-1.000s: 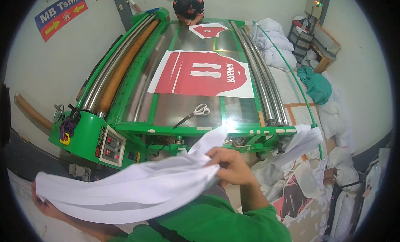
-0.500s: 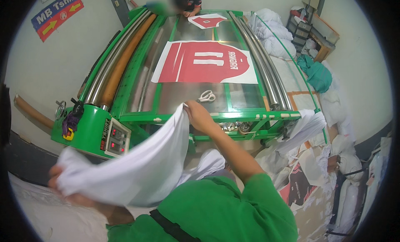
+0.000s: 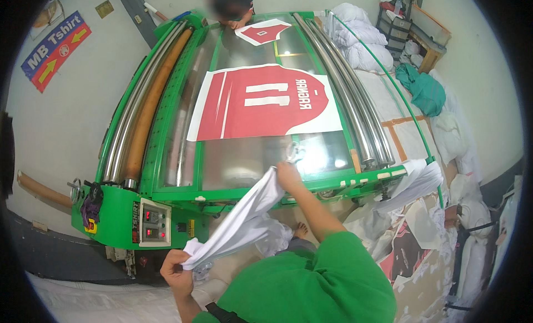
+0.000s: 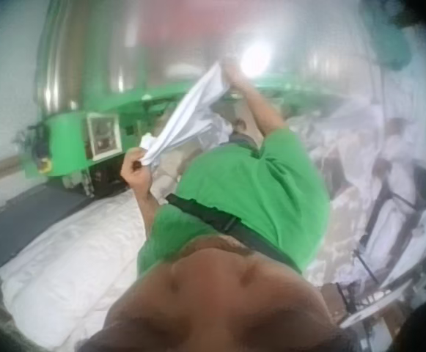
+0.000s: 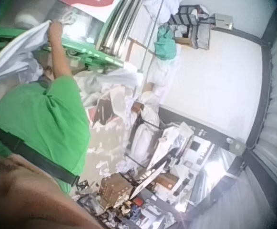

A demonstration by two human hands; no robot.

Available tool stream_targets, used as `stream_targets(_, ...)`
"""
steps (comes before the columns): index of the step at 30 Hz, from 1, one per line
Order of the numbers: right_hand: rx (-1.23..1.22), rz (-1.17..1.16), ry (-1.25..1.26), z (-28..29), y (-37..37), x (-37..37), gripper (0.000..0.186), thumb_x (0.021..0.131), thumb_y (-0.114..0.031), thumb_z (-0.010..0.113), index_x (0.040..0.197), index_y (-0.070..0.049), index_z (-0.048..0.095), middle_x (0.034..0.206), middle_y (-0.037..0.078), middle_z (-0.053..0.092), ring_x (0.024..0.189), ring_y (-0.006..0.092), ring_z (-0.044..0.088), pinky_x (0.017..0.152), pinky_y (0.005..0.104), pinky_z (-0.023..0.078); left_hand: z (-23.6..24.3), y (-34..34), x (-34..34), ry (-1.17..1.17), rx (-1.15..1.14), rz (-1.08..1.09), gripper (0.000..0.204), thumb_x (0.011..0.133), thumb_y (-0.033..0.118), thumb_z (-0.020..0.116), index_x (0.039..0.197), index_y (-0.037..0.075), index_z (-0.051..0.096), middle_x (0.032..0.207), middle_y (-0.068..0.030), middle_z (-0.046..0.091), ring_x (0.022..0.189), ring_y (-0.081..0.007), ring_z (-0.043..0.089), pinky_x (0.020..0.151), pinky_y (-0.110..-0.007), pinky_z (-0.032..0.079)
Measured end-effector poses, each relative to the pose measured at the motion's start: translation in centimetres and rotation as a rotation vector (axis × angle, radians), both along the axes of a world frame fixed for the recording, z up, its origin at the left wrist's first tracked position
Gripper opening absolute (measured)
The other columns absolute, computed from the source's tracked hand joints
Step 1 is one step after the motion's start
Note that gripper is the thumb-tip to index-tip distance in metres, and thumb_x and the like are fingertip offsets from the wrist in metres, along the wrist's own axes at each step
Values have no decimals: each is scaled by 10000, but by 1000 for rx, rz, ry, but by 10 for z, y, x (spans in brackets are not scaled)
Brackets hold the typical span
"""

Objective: The person aligns a white t-shirt on a heat press machine, then uses scissors to cut the fabric into two pieces. The person handles the cut pieces and places them on the machine.

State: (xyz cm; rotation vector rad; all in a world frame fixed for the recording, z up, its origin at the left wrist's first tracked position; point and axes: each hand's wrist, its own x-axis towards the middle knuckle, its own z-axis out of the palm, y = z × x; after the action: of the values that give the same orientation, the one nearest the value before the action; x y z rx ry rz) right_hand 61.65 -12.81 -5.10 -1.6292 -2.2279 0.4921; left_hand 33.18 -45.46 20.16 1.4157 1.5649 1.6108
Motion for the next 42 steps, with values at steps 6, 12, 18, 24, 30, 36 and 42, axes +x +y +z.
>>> stream_targets(6, 70, 24, 1, 15, -18, 139, 189, 977, -198, 593, 1010, -20, 646, 1042, 203, 636, 935, 423, 645, 804, 516, 525, 37, 57, -15, 815, -226, 54, 120, 743, -1, 725, 849, 26, 677, 870, -104, 646, 831, -265, 616, 785, -386, 476)
stream_targets(12, -55, -55, 132, 76, -17, 161, 241, 962, -242, 623, 1129, -89, 706, 1089, 154, 698, 989, 385, 664, 851, 476, 528, 4, 121, -57, 491, -424, 50, 76, 832, -15, 620, 902, -33, 643, 755, -85, 611, 707, -169, 582, 691, -305, 464)
stream_targets(18, -345, -50, 859, 101, -35, 169, 257, 911, -13, 644, 1165, -57, 655, 1024, 116, 698, 937, 181, 655, 827, 329, 516, 27, 145, -100, 352, -167, 78, 153, 915, -54, 565, 1047, 8, 609, 959, -31, 594, 891, -106, 543, 824, -254, 449)
stream_targets(24, -1, 345, 413, 222, -89, 130, 361, 843, 78, 660, 1166, -78, 625, 1113, 126, 660, 907, 302, 689, 800, 393, 547, 78, 134, -166, 327, 183, 216, 146, 977, -23, 554, 1118, 0, 580, 1041, -49, 580, 980, -121, 545, 924, -272, 436)
stream_targets(30, 292, 338, 69, 256, -124, 134, 250, 847, -49, 639, 1083, -131, 648, 1061, 59, 657, 891, 303, 667, 711, 421, 539, 112, 164, -187, 347, 245, 155, 103, 983, -17, 580, 1085, -2, 591, 1001, -34, 590, 938, -108, 542, 898, -253, 431)
stream_targets(36, 374, 311, -206, 301, -150, 118, 336, 824, -51, 666, 1139, -165, 686, 1003, 69, 629, 767, 286, 677, 675, 406, 564, 161, 160, -210, 535, 138, 25, 117, 931, -57, 537, 1015, 0, 595, 949, -21, 577, 899, -105, 533, 858, -241, 424)
stream_targets(42, 236, 251, -221, 352, -145, 124, 313, 865, -49, 659, 1162, -144, 688, 978, 109, 624, 828, 352, 669, 726, 449, 547, 210, 176, -245, 663, 271, -82, 114, 930, -23, 553, 1036, -7, 592, 968, -26, 579, 931, -113, 535, 882, -246, 425)
